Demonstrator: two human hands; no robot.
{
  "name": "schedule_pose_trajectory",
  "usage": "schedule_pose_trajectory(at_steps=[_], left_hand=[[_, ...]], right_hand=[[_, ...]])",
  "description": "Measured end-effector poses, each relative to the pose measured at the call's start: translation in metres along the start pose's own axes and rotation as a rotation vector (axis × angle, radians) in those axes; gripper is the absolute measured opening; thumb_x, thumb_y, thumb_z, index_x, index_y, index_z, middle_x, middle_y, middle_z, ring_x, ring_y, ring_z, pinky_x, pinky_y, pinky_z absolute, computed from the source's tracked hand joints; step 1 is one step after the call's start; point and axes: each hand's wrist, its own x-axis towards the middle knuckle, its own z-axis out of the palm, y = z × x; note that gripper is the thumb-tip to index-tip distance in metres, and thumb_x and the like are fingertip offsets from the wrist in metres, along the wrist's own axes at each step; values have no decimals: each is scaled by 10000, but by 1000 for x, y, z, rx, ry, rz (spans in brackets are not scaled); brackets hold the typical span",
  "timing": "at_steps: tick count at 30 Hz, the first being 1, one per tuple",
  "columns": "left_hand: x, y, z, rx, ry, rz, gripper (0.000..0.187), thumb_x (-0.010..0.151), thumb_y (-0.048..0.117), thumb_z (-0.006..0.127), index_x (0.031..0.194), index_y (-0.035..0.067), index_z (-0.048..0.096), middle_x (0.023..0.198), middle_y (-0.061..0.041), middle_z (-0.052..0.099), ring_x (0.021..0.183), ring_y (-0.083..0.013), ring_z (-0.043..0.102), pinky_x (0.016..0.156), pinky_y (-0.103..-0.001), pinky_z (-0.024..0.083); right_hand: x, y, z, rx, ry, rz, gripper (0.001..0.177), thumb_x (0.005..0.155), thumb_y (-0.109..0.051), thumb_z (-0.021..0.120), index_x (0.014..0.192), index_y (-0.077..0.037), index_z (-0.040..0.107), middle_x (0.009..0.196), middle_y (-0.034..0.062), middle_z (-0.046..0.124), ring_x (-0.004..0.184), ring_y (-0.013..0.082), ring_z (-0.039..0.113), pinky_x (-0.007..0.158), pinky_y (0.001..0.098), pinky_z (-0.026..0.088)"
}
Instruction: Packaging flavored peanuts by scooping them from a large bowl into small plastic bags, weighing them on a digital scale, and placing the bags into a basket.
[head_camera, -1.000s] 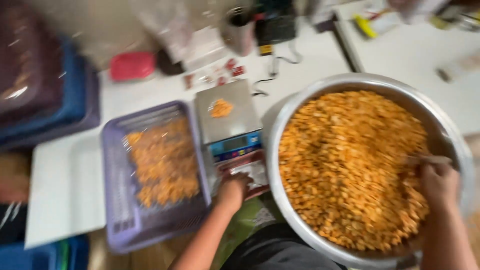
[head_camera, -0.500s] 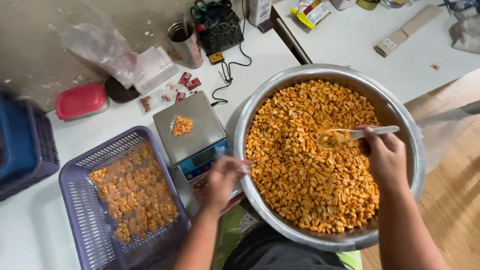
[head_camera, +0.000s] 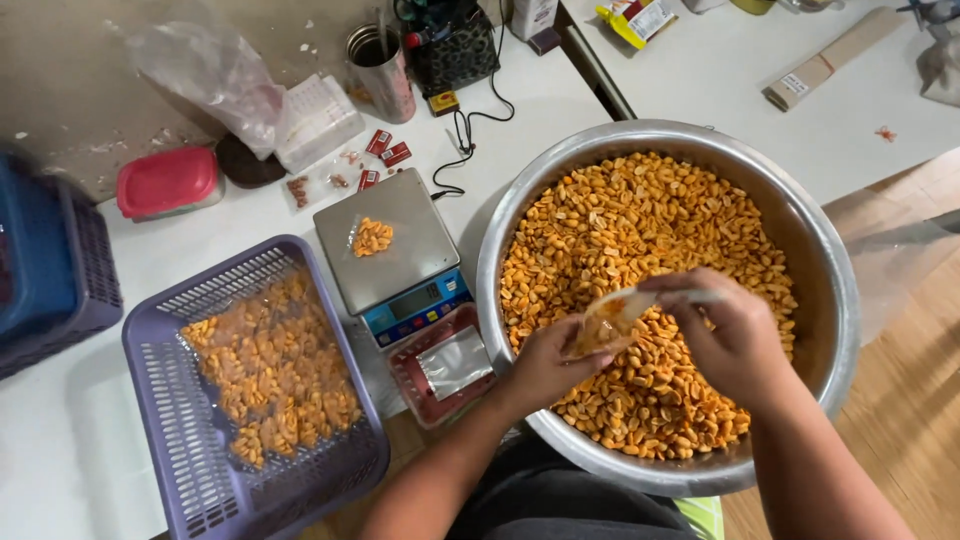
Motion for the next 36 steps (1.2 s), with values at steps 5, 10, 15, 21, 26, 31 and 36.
schedule_pose_trajectory(at_steps=[5, 10, 15, 21, 26, 31, 36], left_hand=[[-2, 2, -4, -60, -11, 31, 396, 902, 166, 699, 1296, 169, 658, 1279, -86, 712, 1146, -189, 692, 901, -306, 548], [-1, -21, -7, -120, -9, 223, 321, 963, 264, 666, 1258, 140, 645, 1353, -76, 649, 1298, -224, 603, 1073, -347, 480], [0, -60, -57, -394, 47, 466, 334, 999, -143, 456, 1161, 81, 643, 1233, -133, 663, 1144, -257, 666, 997, -381, 606], [-1, -85, -183, 817, 909, 581, 155, 1016, 124, 588, 1068, 30, 700, 1089, -124, 727, 992, -243, 693, 860, -319, 629], [23, -101, -233, 1259, 793, 120, 673, 1011, 379, 600, 1567, 68, 386, 1650, -84, 341, 1539, -318, 253, 1183, -643, 221], [30, -36, -178, 529, 994, 565, 477, 969, 119, 701, 1412, 88, 529, 1173, -101, 637, 1076, -240, 618, 930, -375, 563], [25, -16, -116, -692, 589, 335, 346, 953, 173, 667, 1271, 37, 661, 1197, -160, 713, 1054, -262, 705, 873, -355, 621]], right_hand=[[-1, 4, 3, 337, 231, 419, 273, 1108, -165, 523, 1176, 10, 720, 804, 56, 620, 680, 115, 515, 615, 241, 418], [1, 8, 4, 441, 309, 506, 247, 1133, -129, 533, 1186, 40, 705, 863, 78, 633, 710, 120, 508, 647, 225, 416], [-12, 31, 7, 492, 469, 655, 184, 1137, -120, 567, 1188, -34, 722, 946, 30, 651, 748, 74, 503, 676, 181, 424], [-36, 55, 5, 560, 585, 720, 156, 1154, -165, 607, 1173, -58, 720, 847, 25, 609, 722, 66, 540, 677, 161, 442], [-40, 54, 8, 554, 561, 708, 171, 1176, -154, 580, 1206, -40, 704, 883, 37, 624, 759, 79, 563, 702, 172, 472], [-28, 32, 5, 437, 500, 652, 183, 1187, -111, 544, 1184, -10, 697, 843, 42, 572, 734, 93, 502, 673, 197, 402], [-27, 25, 4, 437, 514, 584, 197, 1184, -106, 535, 1199, 26, 680, 852, 77, 573, 736, 118, 506, 658, 214, 393]])
